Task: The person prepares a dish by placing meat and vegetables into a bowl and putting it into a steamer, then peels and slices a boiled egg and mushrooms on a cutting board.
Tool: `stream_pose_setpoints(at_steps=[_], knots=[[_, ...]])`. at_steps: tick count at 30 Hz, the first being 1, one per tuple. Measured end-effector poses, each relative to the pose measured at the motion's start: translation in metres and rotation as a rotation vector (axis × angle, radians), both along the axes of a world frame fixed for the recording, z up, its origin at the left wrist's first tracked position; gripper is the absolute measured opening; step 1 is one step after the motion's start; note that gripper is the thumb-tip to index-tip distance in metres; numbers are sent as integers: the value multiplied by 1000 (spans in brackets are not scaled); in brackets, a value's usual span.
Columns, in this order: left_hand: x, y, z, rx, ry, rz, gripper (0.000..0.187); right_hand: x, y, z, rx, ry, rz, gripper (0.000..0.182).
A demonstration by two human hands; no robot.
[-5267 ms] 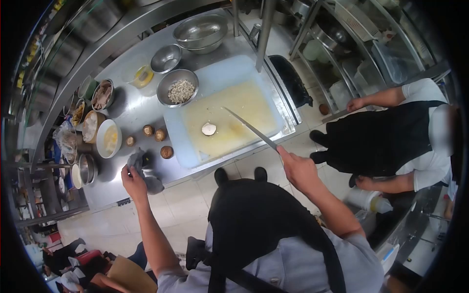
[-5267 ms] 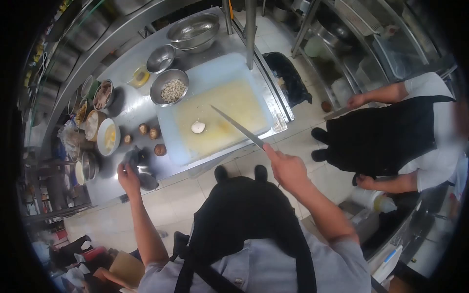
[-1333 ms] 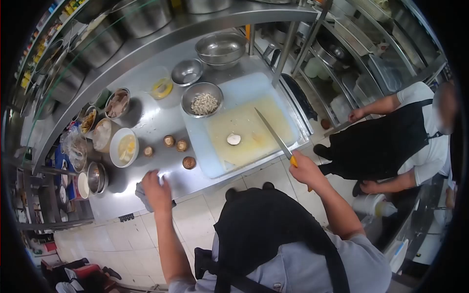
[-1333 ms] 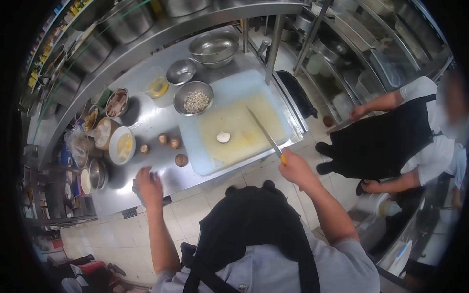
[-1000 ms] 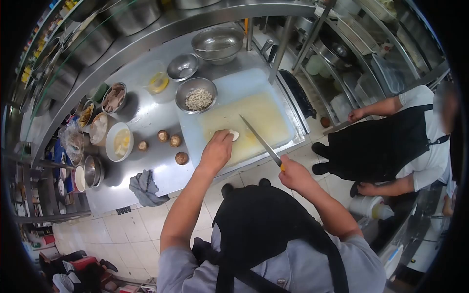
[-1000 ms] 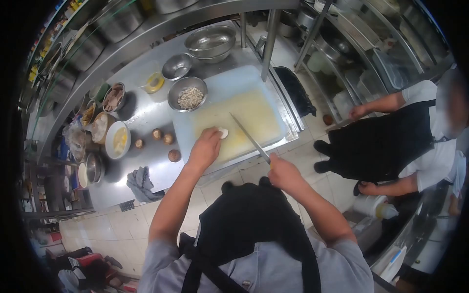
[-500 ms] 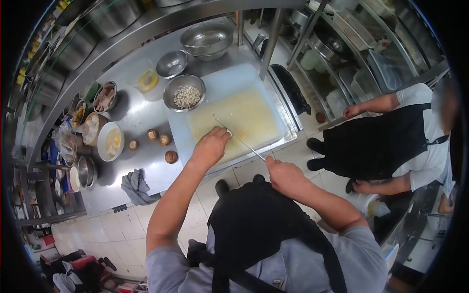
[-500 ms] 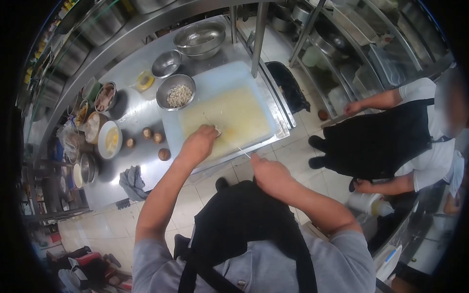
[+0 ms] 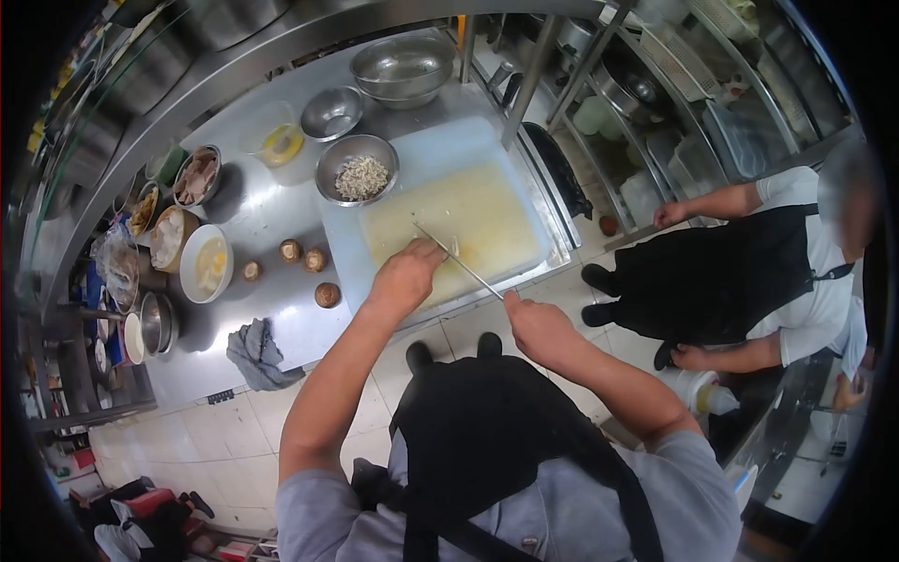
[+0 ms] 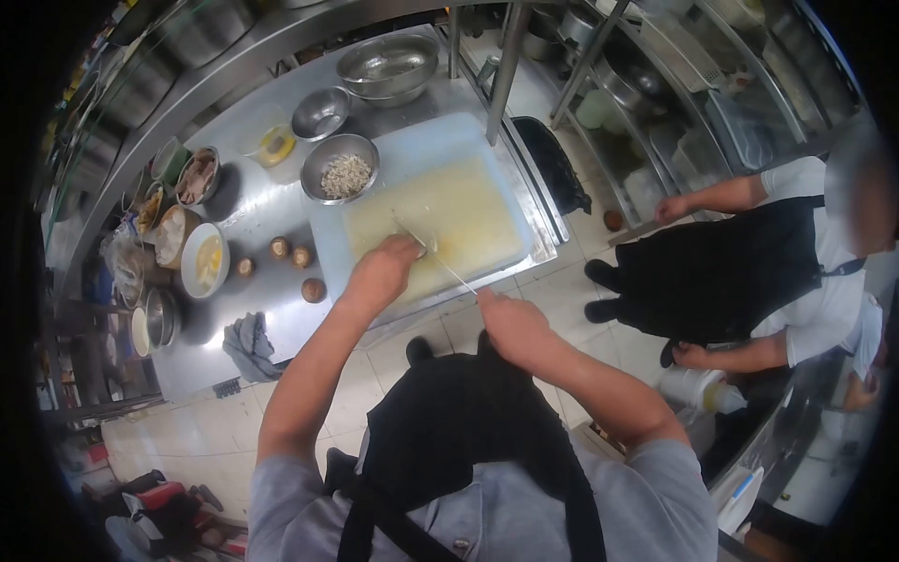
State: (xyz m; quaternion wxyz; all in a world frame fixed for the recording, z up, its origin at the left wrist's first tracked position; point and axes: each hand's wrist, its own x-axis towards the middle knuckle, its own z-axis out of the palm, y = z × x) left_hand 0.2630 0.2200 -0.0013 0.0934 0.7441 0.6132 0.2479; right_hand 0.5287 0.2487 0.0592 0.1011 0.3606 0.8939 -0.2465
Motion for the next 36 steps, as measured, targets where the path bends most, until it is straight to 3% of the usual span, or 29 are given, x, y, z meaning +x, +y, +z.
stream_pose_setpoints(at_steps=[31,36], knots=[[3,-8,-13,19,-68,49,22,-5,-7,10,-44,33,-10,25],[5,-9,-17,166,-47,62,23,-5,-6,0,-25,74,-11,23]])
